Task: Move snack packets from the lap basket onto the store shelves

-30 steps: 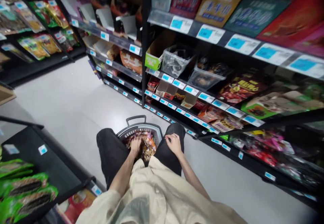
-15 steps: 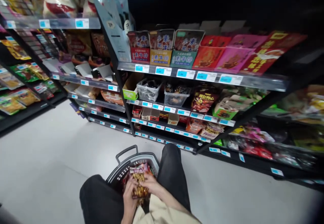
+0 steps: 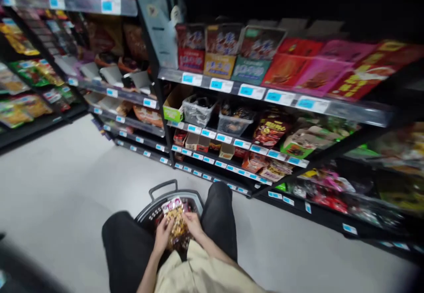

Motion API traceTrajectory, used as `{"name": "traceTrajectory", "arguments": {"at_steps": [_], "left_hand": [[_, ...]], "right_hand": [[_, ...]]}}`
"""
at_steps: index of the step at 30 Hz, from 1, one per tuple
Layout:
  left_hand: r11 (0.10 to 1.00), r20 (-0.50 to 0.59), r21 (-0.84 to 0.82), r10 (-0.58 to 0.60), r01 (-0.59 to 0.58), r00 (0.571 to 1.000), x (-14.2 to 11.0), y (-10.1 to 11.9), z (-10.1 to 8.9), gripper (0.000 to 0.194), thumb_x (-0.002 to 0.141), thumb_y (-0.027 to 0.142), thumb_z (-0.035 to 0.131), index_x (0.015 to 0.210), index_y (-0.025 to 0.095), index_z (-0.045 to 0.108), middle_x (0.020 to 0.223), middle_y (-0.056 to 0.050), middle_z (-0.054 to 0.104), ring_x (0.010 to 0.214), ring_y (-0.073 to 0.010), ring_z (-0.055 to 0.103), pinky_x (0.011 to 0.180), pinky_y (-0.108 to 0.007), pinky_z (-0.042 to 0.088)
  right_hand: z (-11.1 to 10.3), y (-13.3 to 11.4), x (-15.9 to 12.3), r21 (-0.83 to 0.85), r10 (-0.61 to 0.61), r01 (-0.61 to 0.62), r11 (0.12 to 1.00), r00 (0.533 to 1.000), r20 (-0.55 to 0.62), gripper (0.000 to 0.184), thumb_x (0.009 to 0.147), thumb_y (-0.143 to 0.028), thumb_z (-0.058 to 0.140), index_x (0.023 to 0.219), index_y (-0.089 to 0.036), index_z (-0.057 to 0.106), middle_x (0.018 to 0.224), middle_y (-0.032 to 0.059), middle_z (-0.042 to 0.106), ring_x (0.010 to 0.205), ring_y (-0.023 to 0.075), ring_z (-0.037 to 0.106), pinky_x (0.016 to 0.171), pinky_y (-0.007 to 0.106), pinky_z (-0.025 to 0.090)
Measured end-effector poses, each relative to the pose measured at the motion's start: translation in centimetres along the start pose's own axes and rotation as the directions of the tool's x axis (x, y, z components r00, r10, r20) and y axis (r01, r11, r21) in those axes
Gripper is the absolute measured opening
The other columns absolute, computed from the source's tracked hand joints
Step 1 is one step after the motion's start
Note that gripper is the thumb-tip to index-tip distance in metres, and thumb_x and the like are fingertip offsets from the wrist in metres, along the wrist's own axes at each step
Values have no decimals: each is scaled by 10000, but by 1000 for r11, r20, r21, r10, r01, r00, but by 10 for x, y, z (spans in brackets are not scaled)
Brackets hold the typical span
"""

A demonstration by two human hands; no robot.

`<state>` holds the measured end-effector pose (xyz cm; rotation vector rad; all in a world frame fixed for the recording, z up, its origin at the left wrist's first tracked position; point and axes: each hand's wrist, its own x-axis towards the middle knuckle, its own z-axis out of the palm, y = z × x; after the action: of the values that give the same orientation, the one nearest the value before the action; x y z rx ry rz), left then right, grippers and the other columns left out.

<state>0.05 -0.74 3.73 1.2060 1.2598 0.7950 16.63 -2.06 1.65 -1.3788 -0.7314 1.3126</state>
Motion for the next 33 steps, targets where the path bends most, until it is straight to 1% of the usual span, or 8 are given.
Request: {"name": "traceTrajectory", "arguments": {"at_steps": [3, 5, 8, 10, 14, 20, 27, 33], "left_hand": [[995, -57, 63, 81, -78, 995, -8, 14, 6, 435, 848, 569, 610, 977, 161, 694, 964, -84, 736, 917, -249, 688, 854, -378, 557], [991, -66, 110, 84, -76, 994, -7, 13, 6, 395, 864, 540, 596, 913, 158, 686, 920, -79, 727, 889, -236, 671, 865, -379, 544], [991, -57, 120, 65, -58, 996, -1, -4, 3, 340, 869, 475, 618, 938, 150, 692, 934, -84, 729, 913, -236, 664, 909, -385, 527], [996, 0, 67, 57, -56, 998, 0, -18, 3, 335, 861, 443, 640, 1002, 144, 691, 957, -90, 732, 931, -236, 666, 913, -383, 529], [996, 100, -85, 36, -27, 994, 1, -32, 7, 445, 818, 442, 692, 1127, 124, 654, 995, -100, 729, 894, -223, 685, 868, -382, 551], [998, 81, -69, -3, 8, 997, 0, -30, 5, 508, 786, 505, 728, 1101, 110, 679, 921, -90, 731, 881, -243, 693, 782, -347, 560], [996, -48, 84, 3, 1, 999, -1, -18, 1, 470, 877, 594, 560, 828, 140, 672, 745, -25, 642, 734, -171, 566, 685, -265, 467], [995, -59, 103, -11, 17, 998, 0, -18, 0, 523, 906, 614, 477, 659, 162, 567, 623, 8, 516, 639, -144, 459, 627, -258, 393]], "right_hand": [[-4, -12, -10, 9, 40, -39, 999, 999, -34, 467, 575, -653, 787, 658, -201, 702, 659, 32, 706, 657, 217, 643, 682, 355, 548], [-6, -13, -11, -1, 88, -88, 996, 994, -64, 461, 543, -587, 817, 764, -192, 731, 781, 64, 758, 760, 236, 682, 766, 378, 562], [-9, -1, -7, -7, 126, -127, 992, 986, -111, 463, 535, -503, 841, 841, -174, 730, 861, 89, 772, 833, 240, 698, 843, 394, 553], [-13, 8, -6, -16, 136, -139, 990, 983, -120, 445, 560, -479, 835, 860, -169, 725, 868, 88, 770, 851, 239, 699, 860, 400, 548], [-19, 12, -6, -15, 184, -186, 982, 977, -105, 378, 582, -429, 838, 832, -171, 721, 827, 65, 766, 834, 232, 698, 862, 404, 550], [-20, 12, -4, 43, 261, -257, 965, 959, -113, 382, 532, -373, 861, 829, -176, 721, 821, 44, 764, 817, 223, 695, 832, 382, 553], [-18, 3, -11, 69, 342, -343, 937, 939, 24, 405, 631, -479, 829, 877, -177, 717, 887, 48, 766, 799, 199, 692, 728, 306, 544], [-18, 2, -12, 49, 334, -335, 941, 942, 26, 440, 619, -506, 833, 896, -187, 708, 900, 44, 764, 812, 206, 690, 705, 295, 539]]}}
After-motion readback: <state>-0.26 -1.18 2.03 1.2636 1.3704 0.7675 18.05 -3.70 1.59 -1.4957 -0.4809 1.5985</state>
